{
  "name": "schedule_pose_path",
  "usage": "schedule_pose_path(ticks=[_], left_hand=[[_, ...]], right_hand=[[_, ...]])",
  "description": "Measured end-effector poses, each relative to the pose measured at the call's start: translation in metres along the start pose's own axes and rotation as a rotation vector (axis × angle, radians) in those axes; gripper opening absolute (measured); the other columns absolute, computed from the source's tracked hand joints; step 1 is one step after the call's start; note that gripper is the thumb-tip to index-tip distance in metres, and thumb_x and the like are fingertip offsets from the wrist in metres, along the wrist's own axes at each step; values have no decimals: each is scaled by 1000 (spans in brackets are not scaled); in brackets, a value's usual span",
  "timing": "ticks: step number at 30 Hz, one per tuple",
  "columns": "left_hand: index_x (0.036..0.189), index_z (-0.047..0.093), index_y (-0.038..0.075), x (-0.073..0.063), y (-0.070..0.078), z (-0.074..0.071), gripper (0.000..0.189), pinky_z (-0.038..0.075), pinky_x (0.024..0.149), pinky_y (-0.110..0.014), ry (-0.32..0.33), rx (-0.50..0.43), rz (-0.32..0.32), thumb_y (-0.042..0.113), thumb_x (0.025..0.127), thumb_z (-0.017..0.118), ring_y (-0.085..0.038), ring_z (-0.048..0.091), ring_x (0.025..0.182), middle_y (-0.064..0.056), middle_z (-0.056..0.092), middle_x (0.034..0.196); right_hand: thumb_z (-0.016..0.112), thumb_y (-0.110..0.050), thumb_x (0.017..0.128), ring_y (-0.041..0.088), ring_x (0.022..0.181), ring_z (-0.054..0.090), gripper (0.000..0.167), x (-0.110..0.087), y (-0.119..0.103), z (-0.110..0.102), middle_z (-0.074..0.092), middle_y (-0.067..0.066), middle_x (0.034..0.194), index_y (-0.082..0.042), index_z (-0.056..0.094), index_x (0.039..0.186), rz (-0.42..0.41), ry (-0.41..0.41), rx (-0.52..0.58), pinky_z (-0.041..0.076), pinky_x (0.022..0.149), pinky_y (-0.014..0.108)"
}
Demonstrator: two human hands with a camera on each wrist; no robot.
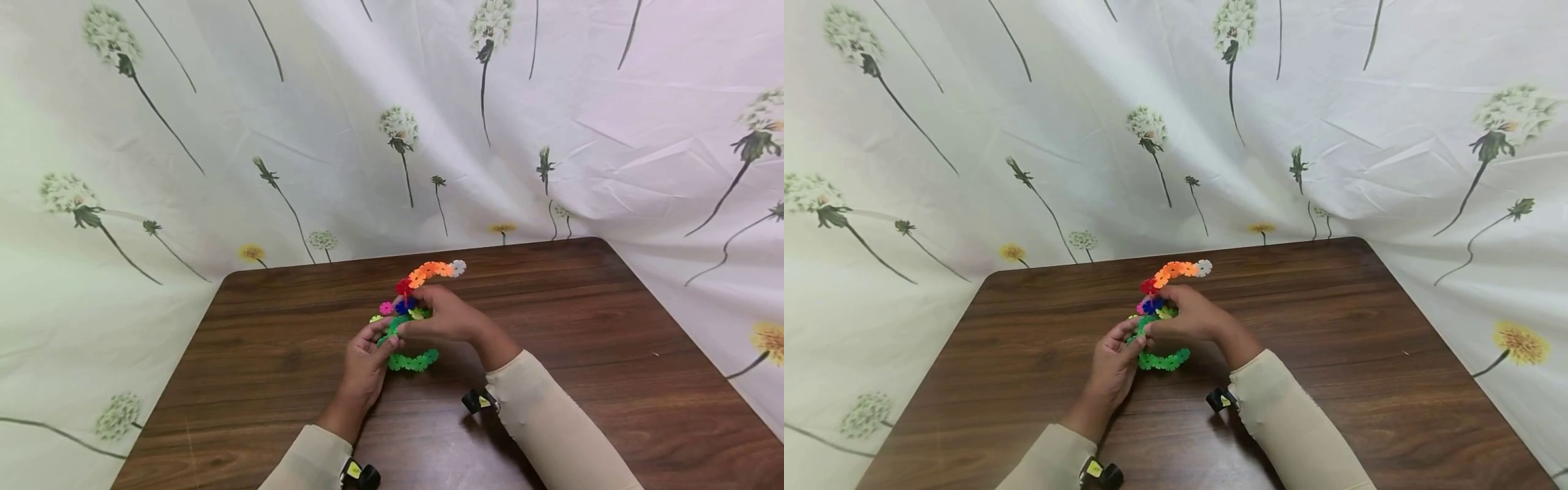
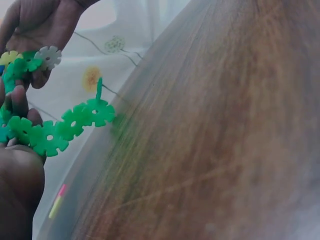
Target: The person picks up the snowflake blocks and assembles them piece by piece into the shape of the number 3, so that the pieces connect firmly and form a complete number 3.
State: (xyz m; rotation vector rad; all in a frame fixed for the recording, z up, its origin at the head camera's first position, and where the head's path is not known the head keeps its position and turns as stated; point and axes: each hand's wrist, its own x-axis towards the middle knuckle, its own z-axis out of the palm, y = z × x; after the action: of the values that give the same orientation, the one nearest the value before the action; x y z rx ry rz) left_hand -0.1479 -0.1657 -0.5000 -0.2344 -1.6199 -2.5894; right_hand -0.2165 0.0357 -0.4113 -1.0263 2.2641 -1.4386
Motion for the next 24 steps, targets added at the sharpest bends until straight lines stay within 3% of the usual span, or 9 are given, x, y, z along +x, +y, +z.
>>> schedule_pose_path(ticks=[4,9,12,16,20,24], left_hand=[[121,73,15,-1,0,-3,35,63,95,-23,-1,-40,-29,-13,102,63,-9,75,103,3,76,114],[123,70,13,1,3,-3,32,61,100,-23,1,-17,-60,-10,102,62,-8,74,109,6,78,114],[133,63,4,3,8,-4,33,60,97,-22,-4,78,-65,-5,102,64,-6,74,107,7,80,113],[148,53,-3,6,25,-3,52,57,101,-22,-11,285,-61,-1,100,70,-8,70,117,-4,75,131],[154,50,3,10,47,0,61,52,112,-24,-21,422,-39,4,99,76,-17,62,136,-16,63,151],[156,50,11,15,66,3,65,52,115,-22,-48,472,23,4,98,80,-27,61,142,-14,63,153]], right_hand=[[86,-12,90,22,113,70,52,-1,1,-6,75,13,127,-1,66,138,-24,-11,-34,61,100,35],[84,-8,94,21,117,71,46,-1,0,-6,76,13,130,-2,69,137,-35,-2,-59,61,102,35],[83,-11,97,17,110,70,45,0,-1,-2,76,11,131,-4,69,139,-34,4,-79,61,94,29],[83,-12,98,16,107,70,45,1,-1,4,76,10,131,-5,69,140,-31,8,-83,62,89,27],[83,-11,97,19,119,71,53,2,0,7,74,7,138,-8,64,147,-64,16,-82,62,100,34],[84,-4,95,20,128,70,68,4,1,10,67,4,152,-13,56,156,-129,25,-39,57,115,44]])
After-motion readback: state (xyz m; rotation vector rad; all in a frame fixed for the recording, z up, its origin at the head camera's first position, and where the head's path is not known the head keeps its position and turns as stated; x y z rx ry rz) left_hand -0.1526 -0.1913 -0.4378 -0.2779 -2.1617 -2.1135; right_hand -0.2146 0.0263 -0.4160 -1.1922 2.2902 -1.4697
